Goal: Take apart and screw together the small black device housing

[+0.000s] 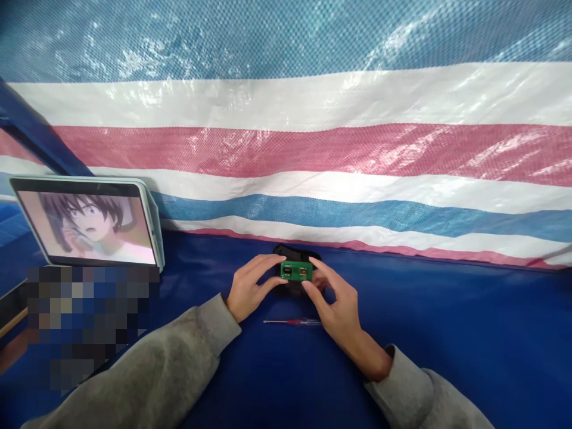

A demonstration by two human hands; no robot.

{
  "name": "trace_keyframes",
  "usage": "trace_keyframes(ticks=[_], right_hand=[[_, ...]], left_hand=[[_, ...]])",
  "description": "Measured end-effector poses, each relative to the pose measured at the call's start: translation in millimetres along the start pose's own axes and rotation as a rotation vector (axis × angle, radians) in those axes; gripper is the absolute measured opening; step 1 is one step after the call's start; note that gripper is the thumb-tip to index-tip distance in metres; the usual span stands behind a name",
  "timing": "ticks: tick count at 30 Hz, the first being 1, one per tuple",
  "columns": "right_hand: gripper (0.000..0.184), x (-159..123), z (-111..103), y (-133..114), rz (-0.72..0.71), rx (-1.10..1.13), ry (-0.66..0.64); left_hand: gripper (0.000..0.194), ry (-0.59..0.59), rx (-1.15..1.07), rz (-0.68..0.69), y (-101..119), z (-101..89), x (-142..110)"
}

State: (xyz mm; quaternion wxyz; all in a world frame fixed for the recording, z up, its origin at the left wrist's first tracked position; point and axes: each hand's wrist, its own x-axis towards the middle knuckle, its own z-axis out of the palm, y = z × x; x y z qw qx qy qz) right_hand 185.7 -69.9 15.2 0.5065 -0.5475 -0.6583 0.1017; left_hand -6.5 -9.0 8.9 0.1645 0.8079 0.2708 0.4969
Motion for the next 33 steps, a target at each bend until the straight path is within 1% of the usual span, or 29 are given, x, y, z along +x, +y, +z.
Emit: trace_keyframes(ticks=[1, 3, 8, 12, 19, 24, 28, 30, 33], right_hand=[[0.035, -0.3, 0.7, 0.3, -0.011, -0.003, 0.015], [0.039, -1.1, 1.9, 1.5, -0.029, -0.022, 0.024], [0.036, -2.3, 2.5, 5.3, -0.037, -0.048, -0.012], [0.033, -1.8, 2.1, 4.9, -0.055, -0.05, -0.007], [0.033, -2.7, 2.3, 6.0, -0.005, -0.016, -0.012], [0.031, -2.5, 1.7, 6.4, 0.001, 0.02, -0.022], [0.025, -0.4, 2.0, 4.5, 0.001, 0.027, -0.018], [0.023, 0.3, 2.2, 4.8, 0.016, 0.033, -0.025], [0.02, 0.7, 1.9, 5.8, 0.024, 0.025, -0.05]], left_hand=[[0.031, 0.004, 0.001, -0.015, 0.1, -0.2, -0.1], [0.031, 0.006, -0.005, -0.041, 0.3, -0.4, -0.8], [0.031, -0.004, -0.009, -0.051, -0.5, -0.2, -3.1], [0.03, 0.001, -0.019, -0.033, -1.2, -0.3, -4.0], [0.035, 0.014, -0.051, 0.007, 1.6, -1.4, -1.2], [0.029, 0.018, -0.063, 0.076, 5.7, -2.9, 1.3], [0.025, 0.018, -0.039, 0.086, 6.2, -2.5, 0.9], [0.026, 0.008, -0.026, 0.09, 5.1, -1.5, 0.1], [0.034, -0.011, -0.001, 0.097, 2.3, 0.1, -1.5]])
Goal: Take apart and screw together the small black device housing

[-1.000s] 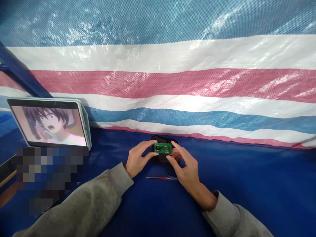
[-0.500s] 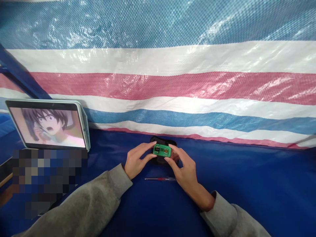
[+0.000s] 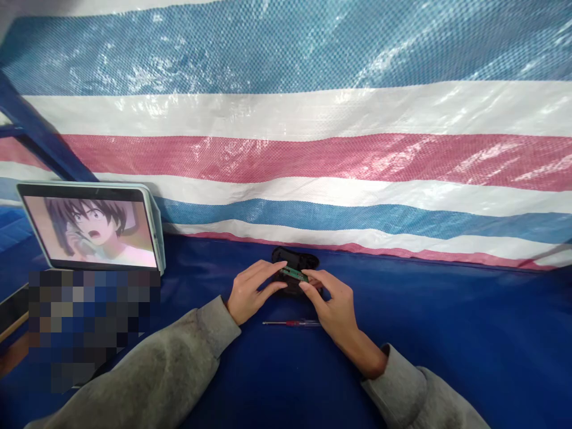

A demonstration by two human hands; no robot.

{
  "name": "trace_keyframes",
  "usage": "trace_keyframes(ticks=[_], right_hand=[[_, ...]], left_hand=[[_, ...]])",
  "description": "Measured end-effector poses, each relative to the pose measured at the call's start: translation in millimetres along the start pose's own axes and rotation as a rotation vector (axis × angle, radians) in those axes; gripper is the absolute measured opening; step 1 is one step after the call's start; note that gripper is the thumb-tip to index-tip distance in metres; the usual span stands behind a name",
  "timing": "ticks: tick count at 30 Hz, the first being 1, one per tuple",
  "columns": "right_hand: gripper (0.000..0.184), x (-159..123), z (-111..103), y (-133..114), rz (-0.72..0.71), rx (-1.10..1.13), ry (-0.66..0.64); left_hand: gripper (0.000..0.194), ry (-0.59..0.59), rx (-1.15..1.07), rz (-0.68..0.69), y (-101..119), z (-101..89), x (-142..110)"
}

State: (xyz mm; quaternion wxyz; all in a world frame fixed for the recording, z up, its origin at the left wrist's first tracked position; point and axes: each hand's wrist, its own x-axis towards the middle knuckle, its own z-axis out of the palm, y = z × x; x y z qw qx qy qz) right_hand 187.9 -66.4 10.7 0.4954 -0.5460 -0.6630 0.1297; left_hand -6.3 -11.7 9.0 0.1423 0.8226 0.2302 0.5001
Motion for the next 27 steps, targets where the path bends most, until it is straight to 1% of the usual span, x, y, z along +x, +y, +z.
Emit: trace_keyframes(ticks=[3, 7, 9, 12, 14, 15, 18, 20, 25, 27], right_hand=[[0.02, 0.2, -1.0, -0.4, -0.011, -0.028, -0.011], [0.03, 1.0, -1.8, -3.9, -0.021, -0.046, -0.013], [0.032, 1.4, -2.1, -5.9, -0.028, -0.051, -0.02], [0.034, 1.5, -2.5, -7.9, -0.038, -0.058, -0.048], [0.03, 1.0, -2.7, -7.8, -0.051, -0.059, -0.046], [0.026, 0.7, -2.8, -7.1, -0.06, -0.059, -0.025], [0.015, 0.1, -2.6, -3.3, -0.079, -0.063, 0.075], [0.015, 0.2, -2.4, -0.1, -0.064, -0.056, 0.116], [0.019, 1.0, -1.5, 4.0, -0.006, -0.021, 0.119], [0.018, 1.0, -1.2, 4.1, 0.0, -0.01, 0.112]], left_hand=[[0.04, -0.022, 0.038, 0.001, -2.9, 0.9, -1.7], [0.04, -0.052, 0.092, -0.01, -4.4, 0.8, -2.7], [0.037, -0.056, 0.109, -0.001, -3.9, 0.3, -2.4], [0.029, -0.049, 0.154, 0.041, -2.1, -1.5, -1.1], [0.025, -0.059, 0.203, 0.063, -0.8, -3.3, -0.1], [0.024, -0.067, 0.225, 0.069, -0.1, -4.3, 0.4], [0.022, -0.115, 0.263, 0.061, 1.7, -6.5, 1.2], [0.021, -0.154, 0.279, 0.032, 2.7, -7.0, 1.4], [0.018, -0.295, 0.311, -0.032, 3.3, -5.7, 1.4], [0.019, -0.328, 0.315, -0.049, 3.1, -5.5, 1.2]])
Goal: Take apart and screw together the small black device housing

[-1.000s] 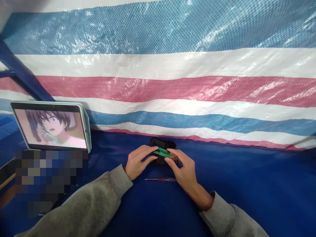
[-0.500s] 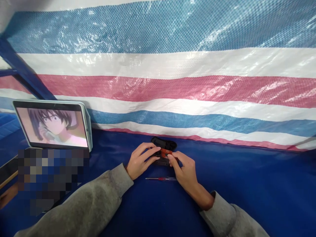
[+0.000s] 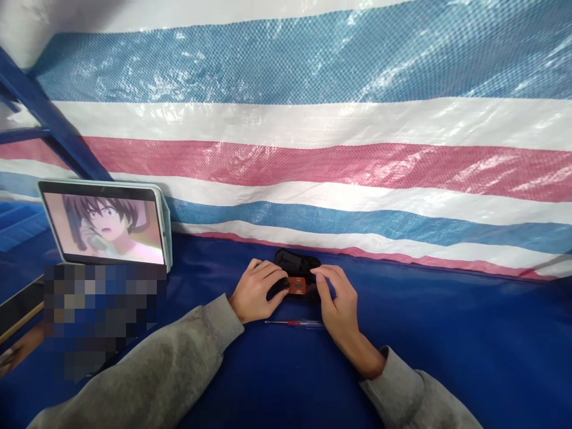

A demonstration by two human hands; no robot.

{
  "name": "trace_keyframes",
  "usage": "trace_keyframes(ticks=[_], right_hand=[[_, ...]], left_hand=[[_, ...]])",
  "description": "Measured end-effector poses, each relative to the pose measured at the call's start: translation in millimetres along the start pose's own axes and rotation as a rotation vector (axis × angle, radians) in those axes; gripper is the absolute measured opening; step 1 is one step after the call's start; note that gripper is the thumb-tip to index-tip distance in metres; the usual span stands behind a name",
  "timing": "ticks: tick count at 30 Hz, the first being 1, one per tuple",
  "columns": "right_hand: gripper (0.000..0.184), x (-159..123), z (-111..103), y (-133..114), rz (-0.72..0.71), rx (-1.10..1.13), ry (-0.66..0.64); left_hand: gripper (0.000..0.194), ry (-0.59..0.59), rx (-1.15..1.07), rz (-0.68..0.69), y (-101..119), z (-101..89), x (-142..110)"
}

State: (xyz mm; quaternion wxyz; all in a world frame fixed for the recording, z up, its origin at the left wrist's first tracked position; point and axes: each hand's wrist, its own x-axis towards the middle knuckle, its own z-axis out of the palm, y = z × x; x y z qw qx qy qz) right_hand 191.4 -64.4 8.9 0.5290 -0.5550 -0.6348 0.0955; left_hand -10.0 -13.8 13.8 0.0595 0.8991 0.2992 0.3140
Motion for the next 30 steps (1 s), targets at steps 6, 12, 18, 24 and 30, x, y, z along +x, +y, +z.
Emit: trace_keyframes(ticks=[6, 12, 18, 24, 30], right_hand=[[0.017, 0.5, 0.3, -0.4, 0.006, 0.014, -0.01], [0.018, 1.2, -0.1, -1.7, 0.003, 0.014, -0.022], [0.019, 1.1, 0.4, 0.8, 0.001, 0.01, -0.023], [0.018, 0.7, 0.0, 0.0, 0.0, 0.013, -0.02], [0.018, 2.8, -1.0, 3.0, -0.025, -0.07, -0.01]], left_hand=[[0.018, 0.002, -0.021, -0.008, -0.7, 0.0, 1.0], [0.022, -0.008, -0.024, -0.003, -1.8, 5.0, 0.4], [0.021, -0.014, -0.05, -0.014, -3.0, 4.8, 0.0], [0.02, -0.013, -0.158, -0.084, -5.1, 7.8, -2.4], [0.027, -0.051, -0.07, -0.07, -6.5, 9.4, -4.2]])
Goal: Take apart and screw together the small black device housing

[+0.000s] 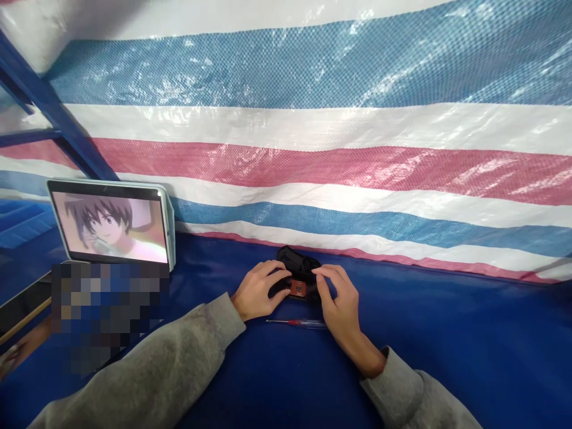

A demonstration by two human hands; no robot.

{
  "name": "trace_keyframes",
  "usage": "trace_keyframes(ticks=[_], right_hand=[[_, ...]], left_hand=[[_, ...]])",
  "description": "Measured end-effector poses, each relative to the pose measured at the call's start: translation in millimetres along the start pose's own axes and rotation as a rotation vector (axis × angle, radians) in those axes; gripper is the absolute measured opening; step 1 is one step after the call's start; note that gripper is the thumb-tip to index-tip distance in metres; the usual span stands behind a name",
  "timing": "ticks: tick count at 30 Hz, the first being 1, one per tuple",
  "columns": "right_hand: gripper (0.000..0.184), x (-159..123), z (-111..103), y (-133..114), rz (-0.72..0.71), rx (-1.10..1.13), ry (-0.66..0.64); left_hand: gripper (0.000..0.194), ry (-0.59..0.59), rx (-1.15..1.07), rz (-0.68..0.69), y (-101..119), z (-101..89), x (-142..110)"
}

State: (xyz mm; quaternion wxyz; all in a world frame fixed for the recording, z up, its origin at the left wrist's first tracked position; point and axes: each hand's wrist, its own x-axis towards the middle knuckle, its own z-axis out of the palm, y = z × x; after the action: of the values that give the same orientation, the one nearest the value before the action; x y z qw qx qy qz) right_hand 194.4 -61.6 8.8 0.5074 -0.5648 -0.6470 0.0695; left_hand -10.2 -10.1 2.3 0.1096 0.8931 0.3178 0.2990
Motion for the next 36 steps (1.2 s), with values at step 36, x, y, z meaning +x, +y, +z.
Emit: trace_keyframes(ticks=[36], right_hand=[[0.026, 5.1, -0.8, 2.1, 0.324, 0.356, 0.01]], left_hand=[[0.053, 0.174, 0.056, 0.132, 3.2, -8.9, 1.6]])
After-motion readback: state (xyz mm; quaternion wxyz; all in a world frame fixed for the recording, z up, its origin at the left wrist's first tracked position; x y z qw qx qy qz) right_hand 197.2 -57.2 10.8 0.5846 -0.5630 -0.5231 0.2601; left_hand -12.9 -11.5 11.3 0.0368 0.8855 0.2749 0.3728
